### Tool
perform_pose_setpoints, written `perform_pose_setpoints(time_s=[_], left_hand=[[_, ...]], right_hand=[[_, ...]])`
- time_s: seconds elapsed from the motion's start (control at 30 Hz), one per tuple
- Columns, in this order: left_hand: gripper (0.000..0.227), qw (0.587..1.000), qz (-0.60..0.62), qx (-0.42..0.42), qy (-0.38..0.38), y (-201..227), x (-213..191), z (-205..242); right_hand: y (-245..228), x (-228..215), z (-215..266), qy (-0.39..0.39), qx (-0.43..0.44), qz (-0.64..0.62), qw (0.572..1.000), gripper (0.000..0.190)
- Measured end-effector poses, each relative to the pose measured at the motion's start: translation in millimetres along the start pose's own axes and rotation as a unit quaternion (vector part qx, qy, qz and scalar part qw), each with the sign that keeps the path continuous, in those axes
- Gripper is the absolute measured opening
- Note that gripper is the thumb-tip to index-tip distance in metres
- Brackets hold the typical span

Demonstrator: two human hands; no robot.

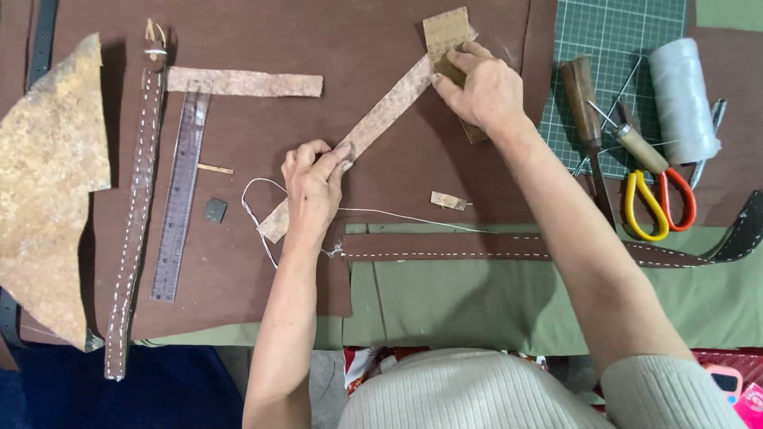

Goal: Sanding the edges and surfaces of leather strips to smooth them using a sanding block.

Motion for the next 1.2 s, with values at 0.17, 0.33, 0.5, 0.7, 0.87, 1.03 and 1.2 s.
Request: perform_pose_setpoints(time_s=[0.17,0.33,0.5,0.7,0.87,1.03,1.2], left_hand=[[0.023,1.000,-0.003,0.008,0.021,-1.1,5.0,6.7],[0.026,1.000,-0.007,0.017,0.022,4.7,0.8,6.7],[0.024,1.000,-0.016,-0.001,0.024,-3.6,9.1,6.5],[0.022,1.000,-0.011,0.004,0.019,-2.5,8.5,6.9],[0.022,1.000,-0.021,-0.002,0.017,-4.4,9.4,6.7],[0.022,1.000,0.000,-0.017,0.015,-10.1,9.5,7.0],[0.024,1.000,-0.021,-0.016,0.000,-2.6,8.3,11.0]], right_hand=[[0.7,7.4,27.2,0.129,-0.088,-0.015,0.988,0.053],[-63.4,0.8,109.5,0.141,-0.229,-0.037,0.962,0.053],[-20.0,27.7,44.4,0.253,-0.252,0.066,0.932,0.047],[34.9,17.8,-36.5,0.050,0.000,0.006,0.999,0.059],[-18.6,-11.7,40.2,0.236,-0.161,-0.014,0.958,0.037],[-66.3,2.8,109.9,0.111,-0.229,-0.043,0.966,0.047],[1.0,12.1,22.7,0.287,-0.206,0.076,0.932,0.046]])
Point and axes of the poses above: each hand's wrist, its own z-axis away from the middle knuckle, its own x-axis out of the palm, y = z × x, the point moved 4 cm from there along -z, towards the middle knuckle, and after that the axes turned 10 degrees about x, right-handed, at the moved point
